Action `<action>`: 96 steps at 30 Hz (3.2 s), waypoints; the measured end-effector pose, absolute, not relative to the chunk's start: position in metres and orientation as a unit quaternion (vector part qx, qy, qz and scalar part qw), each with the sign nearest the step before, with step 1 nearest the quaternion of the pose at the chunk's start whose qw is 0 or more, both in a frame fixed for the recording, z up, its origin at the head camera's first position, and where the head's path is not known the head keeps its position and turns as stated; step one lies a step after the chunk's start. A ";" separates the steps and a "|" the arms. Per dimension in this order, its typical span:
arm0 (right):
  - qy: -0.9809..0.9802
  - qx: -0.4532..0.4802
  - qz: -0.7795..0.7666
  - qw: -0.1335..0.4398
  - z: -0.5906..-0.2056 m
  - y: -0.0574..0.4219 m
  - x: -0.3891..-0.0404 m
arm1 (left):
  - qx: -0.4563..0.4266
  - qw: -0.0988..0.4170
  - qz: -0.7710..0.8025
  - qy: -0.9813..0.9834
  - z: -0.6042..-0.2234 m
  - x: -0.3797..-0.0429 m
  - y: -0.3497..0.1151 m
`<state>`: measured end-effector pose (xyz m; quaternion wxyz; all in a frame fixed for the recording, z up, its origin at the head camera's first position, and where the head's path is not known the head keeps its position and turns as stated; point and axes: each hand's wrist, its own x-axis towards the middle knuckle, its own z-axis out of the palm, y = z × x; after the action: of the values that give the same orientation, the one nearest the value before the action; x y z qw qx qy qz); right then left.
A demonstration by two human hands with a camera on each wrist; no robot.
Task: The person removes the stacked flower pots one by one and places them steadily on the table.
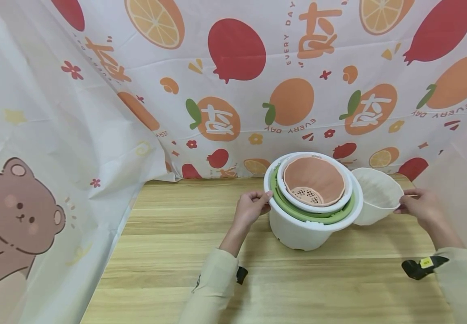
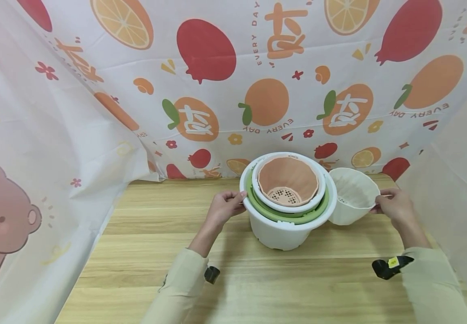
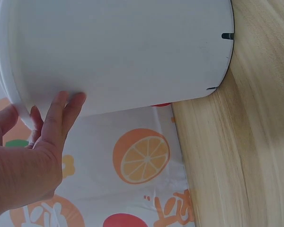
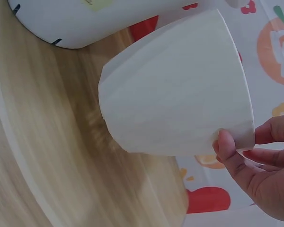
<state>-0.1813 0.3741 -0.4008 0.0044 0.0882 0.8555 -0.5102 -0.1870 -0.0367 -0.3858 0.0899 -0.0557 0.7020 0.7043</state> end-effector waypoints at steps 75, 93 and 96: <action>0.824 0.106 -0.555 0.049 -0.419 0.345 -0.204 | -0.046 0.095 0.704 0.702 -0.359 -0.172 -0.036; 0.833 0.075 -0.545 0.051 -0.413 0.338 -0.212 | -0.053 0.085 0.718 0.689 -0.385 -0.185 -0.036; 0.836 0.075 -0.540 0.056 -0.412 0.336 -0.213 | -0.051 0.086 0.719 0.687 -0.385 -0.185 -0.036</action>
<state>-0.2125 0.3365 -0.4120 0.0557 0.0749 0.8363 -0.5402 -0.1847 -0.0360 -0.3848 0.0857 -0.0512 0.6875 0.7193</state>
